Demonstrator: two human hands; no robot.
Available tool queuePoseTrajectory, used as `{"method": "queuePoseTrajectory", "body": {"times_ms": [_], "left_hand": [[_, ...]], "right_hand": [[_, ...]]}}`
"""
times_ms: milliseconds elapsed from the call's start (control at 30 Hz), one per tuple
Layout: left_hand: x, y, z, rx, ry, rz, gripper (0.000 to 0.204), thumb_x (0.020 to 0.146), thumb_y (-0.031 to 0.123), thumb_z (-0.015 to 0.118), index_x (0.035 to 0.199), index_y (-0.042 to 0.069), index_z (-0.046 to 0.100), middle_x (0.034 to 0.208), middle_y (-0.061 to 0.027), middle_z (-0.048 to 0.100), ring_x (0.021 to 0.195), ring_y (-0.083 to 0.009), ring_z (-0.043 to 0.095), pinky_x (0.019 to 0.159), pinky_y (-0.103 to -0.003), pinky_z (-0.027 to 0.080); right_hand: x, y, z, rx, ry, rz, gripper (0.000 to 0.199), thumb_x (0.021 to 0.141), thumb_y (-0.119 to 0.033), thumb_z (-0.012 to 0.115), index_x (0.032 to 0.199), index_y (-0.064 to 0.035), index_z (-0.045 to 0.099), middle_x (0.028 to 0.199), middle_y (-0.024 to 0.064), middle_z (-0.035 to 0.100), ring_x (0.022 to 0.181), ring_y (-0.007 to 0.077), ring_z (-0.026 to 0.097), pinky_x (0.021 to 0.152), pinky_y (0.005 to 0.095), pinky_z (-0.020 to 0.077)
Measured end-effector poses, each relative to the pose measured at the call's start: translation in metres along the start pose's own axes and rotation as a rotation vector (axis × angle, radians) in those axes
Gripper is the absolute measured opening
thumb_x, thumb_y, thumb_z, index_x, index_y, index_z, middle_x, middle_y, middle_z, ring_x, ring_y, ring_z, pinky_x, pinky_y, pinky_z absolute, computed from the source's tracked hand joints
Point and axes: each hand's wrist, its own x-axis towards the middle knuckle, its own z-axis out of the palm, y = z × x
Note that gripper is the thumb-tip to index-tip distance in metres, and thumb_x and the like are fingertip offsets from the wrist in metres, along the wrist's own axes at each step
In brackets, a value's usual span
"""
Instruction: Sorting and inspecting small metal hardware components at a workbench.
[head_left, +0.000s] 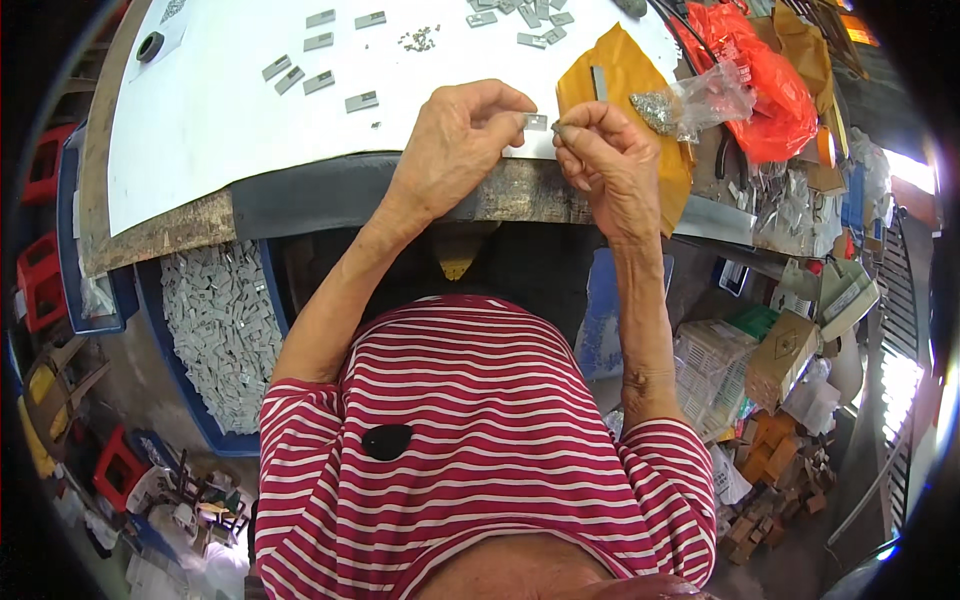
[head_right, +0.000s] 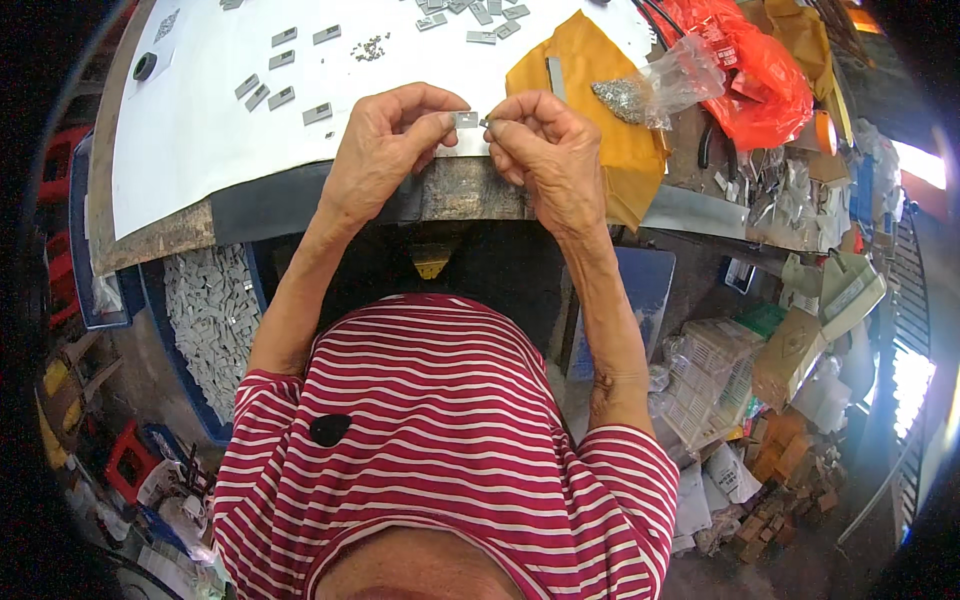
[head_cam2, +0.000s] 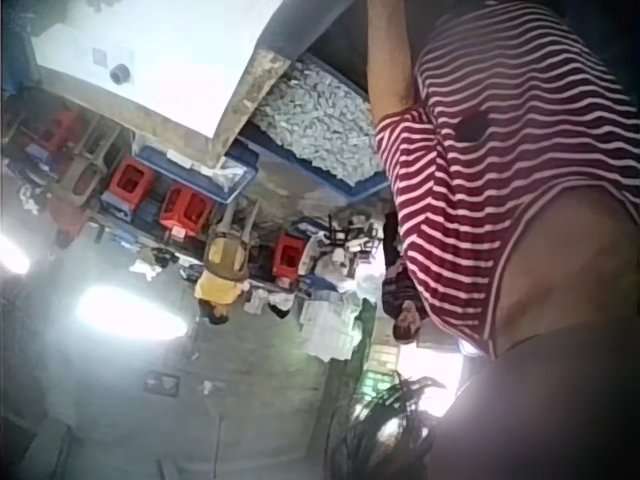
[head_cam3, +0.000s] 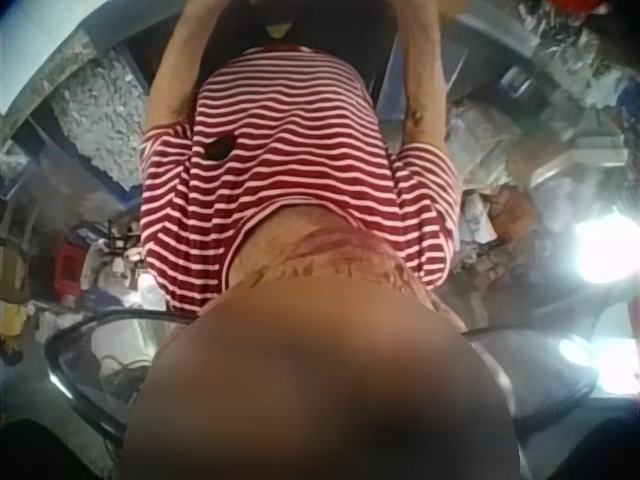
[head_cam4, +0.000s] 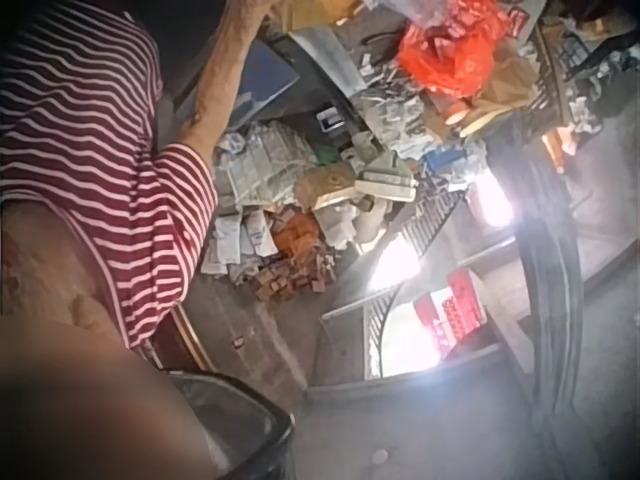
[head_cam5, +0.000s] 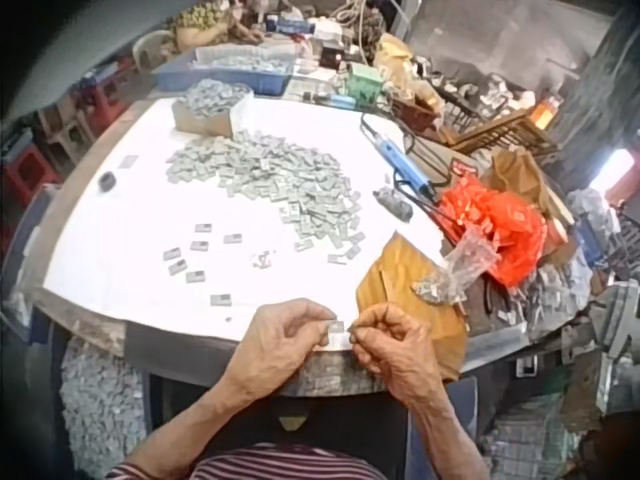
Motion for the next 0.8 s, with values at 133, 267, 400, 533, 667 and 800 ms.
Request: {"method": "queuePoseTrajectory", "body": {"times_ms": [133,267,400,533,667,800], "left_hand": [[-0.003,-0.003,0.004,0.214,0.008,0.029,0.019,0.085,0.012,0.051,0.098,0.004,0.062,0.069,-0.0014,0.058,0.06,-0.0052,0.05,0.055,-0.018,0.042],[-0.005,-0.003,0.005,0.271,-0.019,0.098,0.02,0.086,0.013,0.049,0.098,0.005,0.062,0.072,-0.0021,0.059,0.067,-0.0079,0.054,0.063,-0.02,0.045],[-0.006,-0.005,0.005,0.253,-0.027,0.147,0.02,0.086,0.013,0.05,0.098,0.004,0.062,0.075,-0.0026,0.06,0.068,-0.008,0.054,0.063,-0.02,0.045],[-0.007,-0.005,0.005,0.187,-0.031,0.149,0.019,0.086,0.015,0.051,0.099,0.004,0.061,0.077,-0.0029,0.061,0.068,-0.0074,0.054,0.064,-0.02,0.046],[-0.008,-0.005,0.004,0.122,-0.053,0.09,0.019,0.085,0.016,0.052,0.099,0.005,0.06,0.076,-0.0015,0.061,0.067,-0.0053,0.053,0.062,-0.018,0.044],[-0.009,-0.008,0.003,0.1,-0.043,0.084,0.019,0.085,0.015,0.052,0.099,0.004,0.059,0.075,-0.0004,0.061,0.065,-0.0042,0.052,0.059,-0.017,0.042]], "right_hand": [[0.0,0.006,-0.002,-0.079,0.003,0.001,0.01,0.077,-0.002,0.059,0.085,0.0019,0.056,0.063,0.0028,0.056,0.049,0.0059,0.05,0.042,0.0157,0.0365],[-0.002,0.008,-0.006,-0.195,0.001,0.003,0.011,0.076,-0.003,0.061,0.085,0.001,0.056,0.064,0.0023,0.057,0.05,0.006,0.051,0.043,0.0158,0.0381],[-0.003,0.011,-0.008,-0.169,-0.021,0.027,0.011,0.076,-0.003,0.062,0.085,0.0008,0.057,0.064,0.0022,0.057,0.051,0.0061,0.052,0.043,0.0158,0.0386],[-0.006,0.012,-0.008,-0.137,-0.026,0.028,0.012,0.077,-0.004,0.062,0.086,0.0008,0.057,0.064,0.0022,0.057,0.051,0.0056,0.052,0.043,0.0156,0.0385],[-0.008,0.016,-0.005,-0.098,-0.016,0.028,0.011,0.078,-0.005,0.061,0.087,0.0001,0.057,0.063,0.0014,0.056,0.051,0.0049,0.05,0.044,0.0155,0.0377],[-0.01,0.021,0.0,-0.095,-0.001,0.025,0.01,0.079,-0.005,0.058,0.088,-0.0002,0.057,0.063,0.001,0.055,0.051,0.0049,0.049,0.045,0.0159,0.0376]]}}
